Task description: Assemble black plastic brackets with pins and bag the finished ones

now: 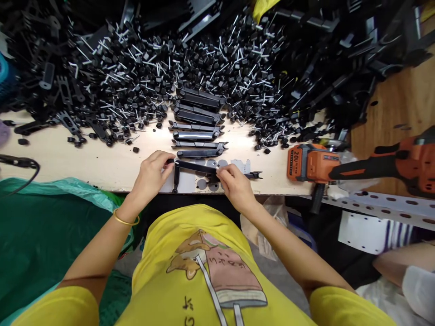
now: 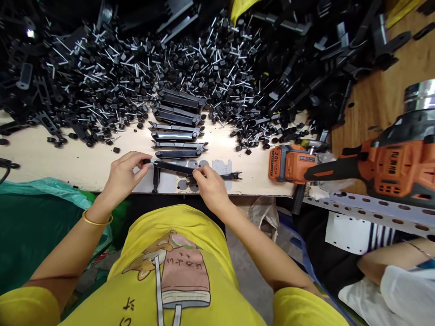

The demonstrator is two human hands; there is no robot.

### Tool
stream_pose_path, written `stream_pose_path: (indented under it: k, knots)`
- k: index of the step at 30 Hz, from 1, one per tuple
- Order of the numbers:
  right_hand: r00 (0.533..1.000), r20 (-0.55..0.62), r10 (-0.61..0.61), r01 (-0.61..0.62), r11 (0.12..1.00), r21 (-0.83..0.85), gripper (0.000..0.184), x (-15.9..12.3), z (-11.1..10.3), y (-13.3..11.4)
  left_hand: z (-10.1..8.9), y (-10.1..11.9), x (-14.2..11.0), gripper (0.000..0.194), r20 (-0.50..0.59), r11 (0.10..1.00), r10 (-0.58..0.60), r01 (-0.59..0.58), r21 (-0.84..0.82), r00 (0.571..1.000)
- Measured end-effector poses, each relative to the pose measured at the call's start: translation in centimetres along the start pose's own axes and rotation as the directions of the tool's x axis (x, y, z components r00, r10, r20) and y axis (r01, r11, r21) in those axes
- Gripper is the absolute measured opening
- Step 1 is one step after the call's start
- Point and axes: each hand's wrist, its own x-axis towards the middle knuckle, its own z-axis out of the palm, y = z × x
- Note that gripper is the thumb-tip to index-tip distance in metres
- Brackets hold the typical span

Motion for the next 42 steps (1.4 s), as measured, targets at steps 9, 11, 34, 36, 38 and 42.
stream_pose_path:
  k: [9, 11, 34, 36, 38, 42]
  knots:
    - [0.973, -0.106, -0.205, 0.212, 0.976, 0.059, 0.061, -2.6, 3.4, 3.6, 0.3, 0.2, 1.0, 0.017, 0.07, 0.997, 0.08, -0.078, -0.03, 0.994]
    - [0.975, -0.115, -0.187, 0.186, 0.982, -0.023, 0.063, -2.9, 4.2, 3.7, 0.3, -0.3, 1.2, 0.016, 0.04, 0.996, 0.062, -0.059, -0.068, 0.997]
    - [0.973, -0.021, -0.232, 0.229, 0.969, -0.096, 0.052, -2.4, 4.6, 5.5, 4.0, 1.1, -2.8, 0.019, -0.249, 0.972, -0.103, 0.045, -0.229, 0.963]
    - [0.982, -0.037, -0.184, 0.179, 0.978, -0.108, 0.052, -2.6, 4.8, 5.0, 4.4, 1.3, -3.0, 0.019, -0.276, 0.975, -0.131, 0.073, -0.211, 0.952]
    - [0.989, -0.069, -0.128, 0.119, 0.985, -0.125, 0.05, -2.8, 5.3, 4.4, 4.8, 1.4, -3.0, 0.019, -0.302, 0.979, -0.139, 0.084, -0.187, 0.943]
    - [0.992, -0.047, -0.121, 0.113, 0.984, -0.139, 0.046, -2.8, 5.5, 4.3, 4.9, 0.9, -2.4, 0.022, -0.267, 0.976, -0.12, 0.064, -0.209, 0.956]
